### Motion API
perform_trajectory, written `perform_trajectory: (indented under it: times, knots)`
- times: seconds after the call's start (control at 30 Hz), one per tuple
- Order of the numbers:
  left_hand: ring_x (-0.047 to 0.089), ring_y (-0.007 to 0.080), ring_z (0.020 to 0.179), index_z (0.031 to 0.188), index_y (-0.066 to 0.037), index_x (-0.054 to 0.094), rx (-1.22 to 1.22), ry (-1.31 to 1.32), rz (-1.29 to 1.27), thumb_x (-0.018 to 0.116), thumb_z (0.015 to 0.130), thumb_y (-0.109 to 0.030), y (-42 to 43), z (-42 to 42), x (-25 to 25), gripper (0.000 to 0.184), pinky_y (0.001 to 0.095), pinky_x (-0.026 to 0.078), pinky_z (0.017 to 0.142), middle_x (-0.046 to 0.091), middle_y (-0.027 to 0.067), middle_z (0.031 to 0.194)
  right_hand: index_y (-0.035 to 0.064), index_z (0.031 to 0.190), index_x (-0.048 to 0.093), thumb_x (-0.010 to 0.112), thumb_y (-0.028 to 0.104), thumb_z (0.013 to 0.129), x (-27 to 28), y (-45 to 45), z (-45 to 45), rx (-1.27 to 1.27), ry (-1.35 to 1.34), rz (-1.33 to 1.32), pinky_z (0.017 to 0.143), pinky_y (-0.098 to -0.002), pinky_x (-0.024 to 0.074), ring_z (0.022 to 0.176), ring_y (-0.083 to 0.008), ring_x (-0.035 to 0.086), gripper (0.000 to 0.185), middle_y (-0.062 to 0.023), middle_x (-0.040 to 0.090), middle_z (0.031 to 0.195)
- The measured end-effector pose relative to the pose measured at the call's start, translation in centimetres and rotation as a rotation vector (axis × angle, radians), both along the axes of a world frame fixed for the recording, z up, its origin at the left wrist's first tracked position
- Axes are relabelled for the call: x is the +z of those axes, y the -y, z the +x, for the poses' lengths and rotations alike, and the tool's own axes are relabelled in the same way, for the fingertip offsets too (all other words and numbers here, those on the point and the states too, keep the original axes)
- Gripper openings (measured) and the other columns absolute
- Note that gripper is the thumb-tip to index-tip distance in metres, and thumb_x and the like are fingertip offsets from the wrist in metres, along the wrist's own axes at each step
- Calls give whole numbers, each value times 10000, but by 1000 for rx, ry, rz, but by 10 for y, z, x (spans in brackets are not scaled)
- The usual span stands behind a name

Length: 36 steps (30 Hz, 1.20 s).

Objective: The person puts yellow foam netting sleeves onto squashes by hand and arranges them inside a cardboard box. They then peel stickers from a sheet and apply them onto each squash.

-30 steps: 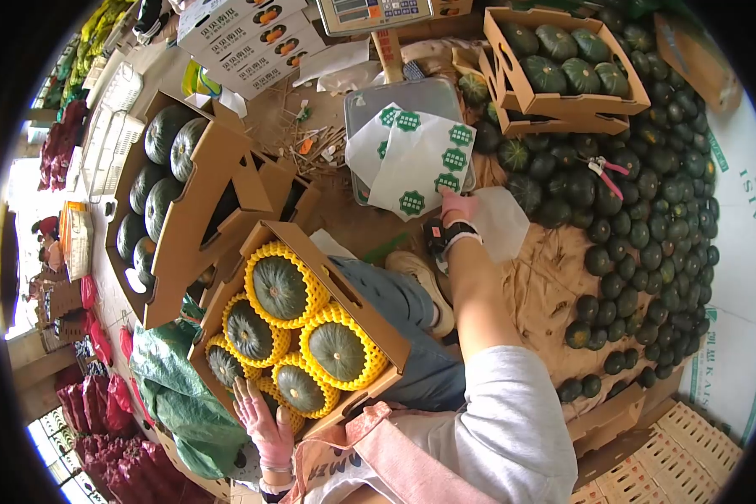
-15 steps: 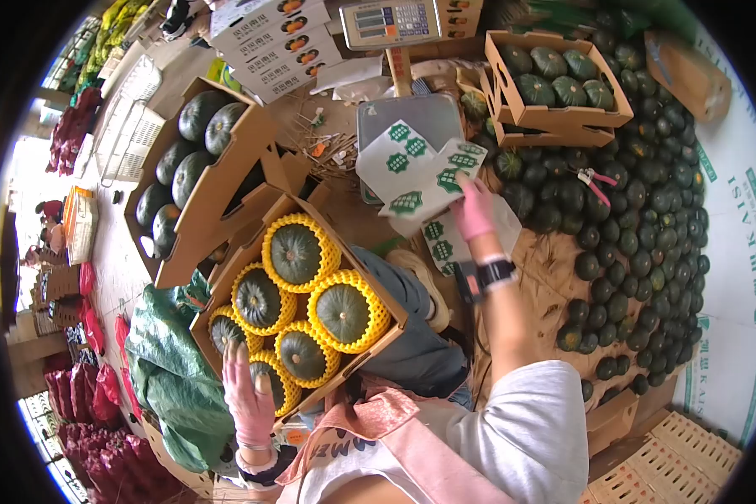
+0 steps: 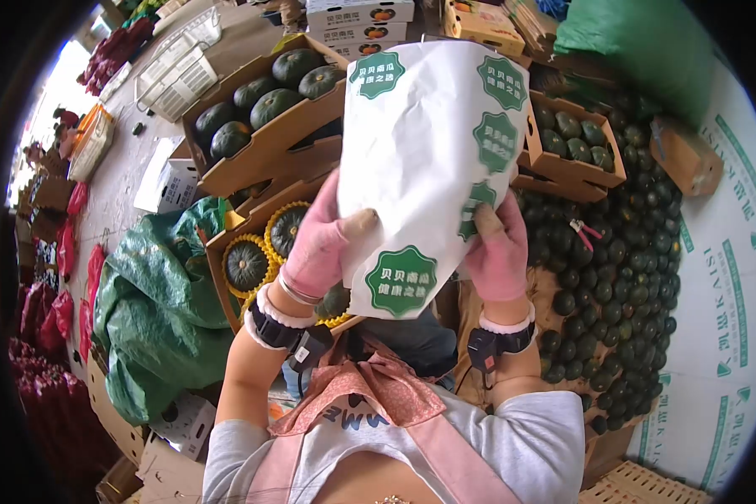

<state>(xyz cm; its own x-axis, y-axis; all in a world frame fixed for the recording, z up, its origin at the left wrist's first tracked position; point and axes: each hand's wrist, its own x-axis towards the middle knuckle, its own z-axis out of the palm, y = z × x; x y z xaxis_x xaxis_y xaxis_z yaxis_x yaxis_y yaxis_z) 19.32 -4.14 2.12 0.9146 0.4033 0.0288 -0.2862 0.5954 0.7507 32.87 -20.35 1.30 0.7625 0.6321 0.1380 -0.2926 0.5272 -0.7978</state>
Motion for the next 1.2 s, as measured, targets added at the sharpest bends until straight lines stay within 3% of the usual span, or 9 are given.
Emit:
perform_trajectory:
  times: [0.13,0.17,0.4,0.57,0.7,0.87,0.97,1.07,1.2]
  knots:
    - [541,265,1178,1525,-141,-11,378,29,259,667,801,95,-4,-47,19,1020,404,485,973,514,167,1305,117,1491,205,692,86,846,0,-2,-9,59,364,-153,883,-311,487,1006,-172,601,809,-134,607,1177]
    - [559,248,1146,1523,-123,68,394,37,290,639,826,90,-5,-58,15,926,378,484,962,523,154,1299,146,1513,168,734,81,815,-2,-1,-12,119,403,-138,885,-320,492,1021,-181,602,901,-138,602,1192]
    - [600,148,1006,1226,2,598,443,-11,930,483,930,54,-30,-128,-26,322,250,462,879,638,87,1139,6,1285,507,725,-57,759,13,-16,-29,618,526,-332,961,-297,456,1112,-161,556,574,-74,582,1210]
    - [582,156,1024,1202,19,573,524,-156,598,792,745,-66,-14,-141,-21,514,302,470,929,628,79,1105,54,1298,493,738,-48,709,17,-35,-56,436,813,-512,906,-290,483,1046,-161,596,647,-92,617,1150]
    - [562,185,1045,1212,8,537,549,-41,360,827,697,-98,-6,-141,-18,600,328,458,946,593,106,1154,54,1175,563,736,-40,693,15,-48,-65,295,881,-565,784,-284,511,839,-176,649,521,-109,663,1024]
    - [519,166,1130,1277,-10,495,277,-15,250,802,704,-19,-22,-164,-23,650,313,442,968,507,75,1285,37,985,627,712,-67,678,24,-60,-71,106,1172,-581,711,-297,516,779,-235,658,335,-123,662,922]
    - [532,177,1138,1274,-29,493,405,-114,625,742,708,118,-5,-145,-14,636,326,497,906,515,81,1256,37,932,629,705,-70,673,21,-65,-82,55,1150,-591,655,-317,512,747,-277,645,290,-128,643,882]
    - [526,184,1147,1265,-30,485,471,-25,353,714,708,148,-4,-136,-30,628,316,504,900,522,78,1218,52,933,634,691,-76,669,18,-70,-79,-45,1278,-531,621,-299,507,748,-267,641,299,-126,638,894]
    - [559,195,1087,1195,-54,493,552,-142,288,686,701,176,-2,-133,-28,578,319,502,905,559,78,1155,86,918,640,759,80,645,20,-65,-73,-24,1510,-738,812,-399,471,937,-269,610,298,-84,626,1011]
